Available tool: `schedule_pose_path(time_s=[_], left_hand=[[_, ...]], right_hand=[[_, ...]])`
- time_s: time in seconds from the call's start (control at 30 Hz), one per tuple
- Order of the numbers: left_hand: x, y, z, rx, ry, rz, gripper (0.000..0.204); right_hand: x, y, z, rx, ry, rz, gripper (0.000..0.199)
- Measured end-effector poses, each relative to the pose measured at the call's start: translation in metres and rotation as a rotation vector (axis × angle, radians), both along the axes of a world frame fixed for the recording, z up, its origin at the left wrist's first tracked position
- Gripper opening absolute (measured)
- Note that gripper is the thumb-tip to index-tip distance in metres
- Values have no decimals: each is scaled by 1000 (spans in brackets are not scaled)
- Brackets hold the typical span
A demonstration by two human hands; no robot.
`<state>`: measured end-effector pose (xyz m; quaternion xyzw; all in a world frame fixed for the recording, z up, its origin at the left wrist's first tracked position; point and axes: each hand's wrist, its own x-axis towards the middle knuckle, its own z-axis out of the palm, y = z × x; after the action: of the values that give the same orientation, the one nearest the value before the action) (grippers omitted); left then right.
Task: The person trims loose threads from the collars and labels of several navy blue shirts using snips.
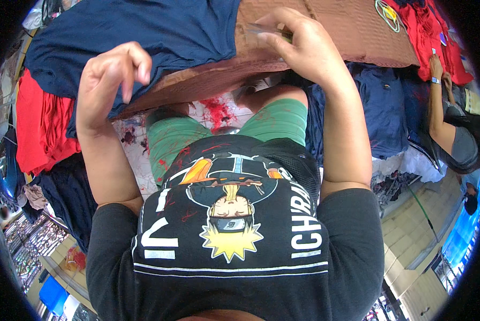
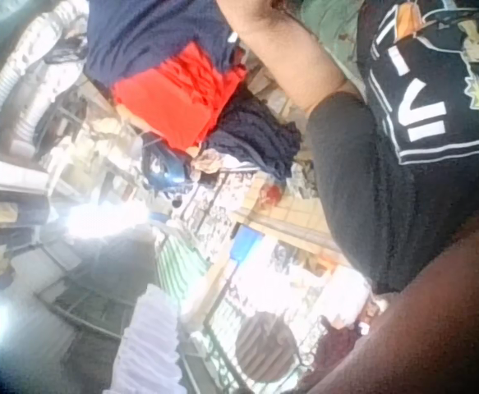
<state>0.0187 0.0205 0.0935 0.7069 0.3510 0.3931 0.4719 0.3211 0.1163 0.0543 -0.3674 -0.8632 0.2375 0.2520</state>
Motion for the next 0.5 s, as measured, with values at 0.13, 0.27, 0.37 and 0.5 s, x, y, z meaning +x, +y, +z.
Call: schedule_pose_path(time_s=[0.13, 0.27, 0.37, 0.5], left_hand=[[26, 1, -38, 0, 178, 364, 16], [37, 2, -52, 265, 373, 414, 17], [45, 2, -72, 325, 599, 506, 24], [53, -4, -88, 420, 698, 579, 22]], right_hand=[[-8, -2, -8, -15, 75, -14, 25], [-15, -8, -13, -4, 83, -49, 25], [-17, -11, -20, -1, 106, -57, 24], [-37, -25, -26, -5, 189, -2, 21]])
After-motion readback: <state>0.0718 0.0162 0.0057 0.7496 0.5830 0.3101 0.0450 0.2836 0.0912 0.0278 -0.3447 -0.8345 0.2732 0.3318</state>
